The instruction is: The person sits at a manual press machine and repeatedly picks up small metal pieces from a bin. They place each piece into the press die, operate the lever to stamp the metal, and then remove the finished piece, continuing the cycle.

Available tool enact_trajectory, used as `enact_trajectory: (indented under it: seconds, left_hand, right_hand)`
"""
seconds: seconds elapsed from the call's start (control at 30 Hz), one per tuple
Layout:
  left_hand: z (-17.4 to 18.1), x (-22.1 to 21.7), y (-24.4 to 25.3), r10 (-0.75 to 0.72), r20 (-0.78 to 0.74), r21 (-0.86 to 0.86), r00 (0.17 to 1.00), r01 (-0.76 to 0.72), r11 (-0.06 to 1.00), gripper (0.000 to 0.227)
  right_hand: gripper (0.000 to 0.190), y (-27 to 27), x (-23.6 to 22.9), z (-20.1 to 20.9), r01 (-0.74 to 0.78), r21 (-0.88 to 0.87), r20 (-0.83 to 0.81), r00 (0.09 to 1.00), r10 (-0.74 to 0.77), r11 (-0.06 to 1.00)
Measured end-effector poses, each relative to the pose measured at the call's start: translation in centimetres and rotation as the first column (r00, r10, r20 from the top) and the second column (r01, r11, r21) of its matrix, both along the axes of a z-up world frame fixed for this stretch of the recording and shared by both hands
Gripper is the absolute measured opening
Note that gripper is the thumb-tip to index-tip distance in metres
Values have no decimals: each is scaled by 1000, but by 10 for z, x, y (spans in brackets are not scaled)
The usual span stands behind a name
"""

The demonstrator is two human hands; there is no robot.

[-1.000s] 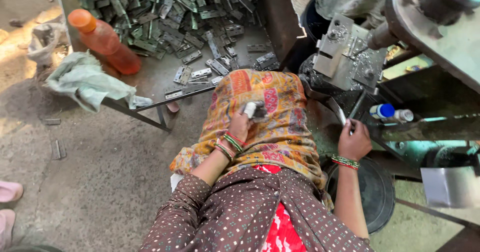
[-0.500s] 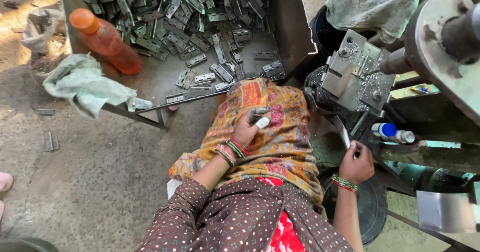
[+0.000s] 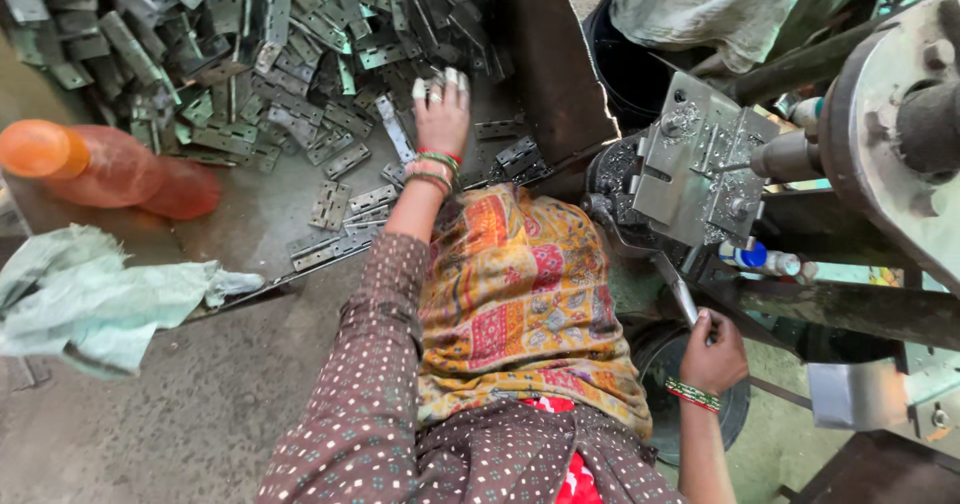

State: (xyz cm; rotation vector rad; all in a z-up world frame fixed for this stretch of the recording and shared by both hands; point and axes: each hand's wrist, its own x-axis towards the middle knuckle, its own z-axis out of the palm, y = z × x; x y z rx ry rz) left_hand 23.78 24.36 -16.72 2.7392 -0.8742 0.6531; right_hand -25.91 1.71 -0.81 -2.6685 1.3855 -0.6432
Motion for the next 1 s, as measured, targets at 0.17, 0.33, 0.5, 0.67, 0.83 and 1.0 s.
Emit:
enact_trajectory:
  seconds: [0.17, 0.33, 0.5, 0.67, 0.83, 1.0]
  left_hand:
    - [-70, 31, 2, -79, -4, 77, 997, 79, 994, 45]
    - [-96, 19, 4, -169, -14, 173, 986, 169, 970, 36]
    - [-90, 30, 0, -190, 104, 172, 976, 170, 970, 37]
    - [-72, 50, 3, -213, -105, 118, 971, 225, 967, 15]
    - [-15, 28, 1, 0, -290, 135, 957, 41, 990, 10]
    - [98, -70, 6, -197, -325, -379, 925, 64, 923, 44]
  right_hand:
    - [20, 2, 2, -1, 60, 16, -37, 998, -60, 998]
    - [20, 0, 0, 0, 41, 12, -39, 998, -40, 999]
    - [24, 10, 1, 1, 7, 10, -32, 999, -7, 1000]
    - [37, -9, 0, 12, 46, 180, -390, 920, 28, 983]
    - [43, -36, 1, 8, 48, 399, -596, 772, 219, 916]
    - [55, -42, 15, 9, 6, 450, -612, 731, 304, 893]
